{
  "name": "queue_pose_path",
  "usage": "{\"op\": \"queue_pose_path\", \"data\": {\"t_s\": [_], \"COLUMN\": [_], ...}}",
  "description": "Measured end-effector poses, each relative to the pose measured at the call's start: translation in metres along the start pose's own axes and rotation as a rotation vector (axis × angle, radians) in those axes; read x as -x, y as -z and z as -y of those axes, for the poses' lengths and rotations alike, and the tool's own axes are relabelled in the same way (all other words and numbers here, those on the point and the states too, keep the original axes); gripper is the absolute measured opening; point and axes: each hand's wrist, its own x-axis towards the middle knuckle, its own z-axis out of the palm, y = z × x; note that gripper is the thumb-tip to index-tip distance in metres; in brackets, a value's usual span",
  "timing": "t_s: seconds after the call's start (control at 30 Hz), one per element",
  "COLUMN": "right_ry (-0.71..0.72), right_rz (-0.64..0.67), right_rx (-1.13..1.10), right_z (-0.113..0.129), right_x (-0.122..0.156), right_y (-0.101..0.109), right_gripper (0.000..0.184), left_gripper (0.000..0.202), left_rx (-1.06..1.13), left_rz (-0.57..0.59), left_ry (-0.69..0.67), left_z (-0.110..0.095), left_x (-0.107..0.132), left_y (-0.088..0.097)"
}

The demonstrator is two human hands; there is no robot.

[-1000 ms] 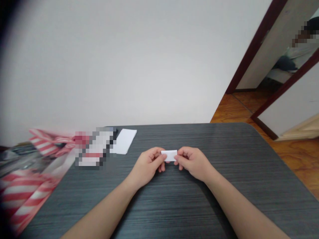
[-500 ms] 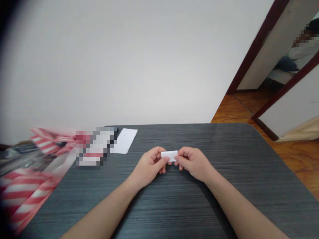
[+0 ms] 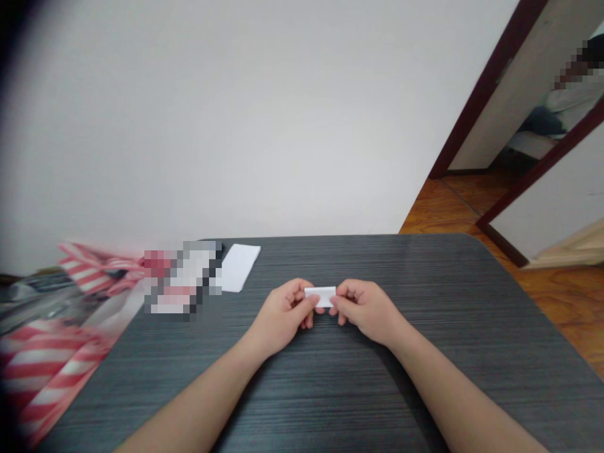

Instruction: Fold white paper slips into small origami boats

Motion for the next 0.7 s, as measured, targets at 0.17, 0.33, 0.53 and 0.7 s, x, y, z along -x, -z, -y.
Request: {"op": "queue_pose_path", "data": {"t_s": [0.17,0.33,0.53,0.7], "right_ry": [0.034,0.107,0.136,0.125], "right_rz": [0.016,0.008,-0.020,-0.017], "right_rx": [-0.003,0.013,0.110,0.087], "right_z": [0.000,0.004,0.013,0.008], "right_x": [0.001,0.002,0.004,0.003], "right_y": [0.000,0.002,0.003,0.003], "right_gripper": [0.017,0.019,0.024,0.022], "left_gripper": [0.014,0.013,0.012,0.012], "left_rx": [-0.010,-0.055,-0.040,-0.036], "left_rz": [0.022,0.066,0.086,0.081], "left_ry": [-0.013,-0.049,-0.041,-0.021], "left_z": [0.003,0.006,0.005,0.005], "left_x": [-0.001,0.000,0.000,0.001], "left_y": [0.002,0.003,0.003,0.002]}}
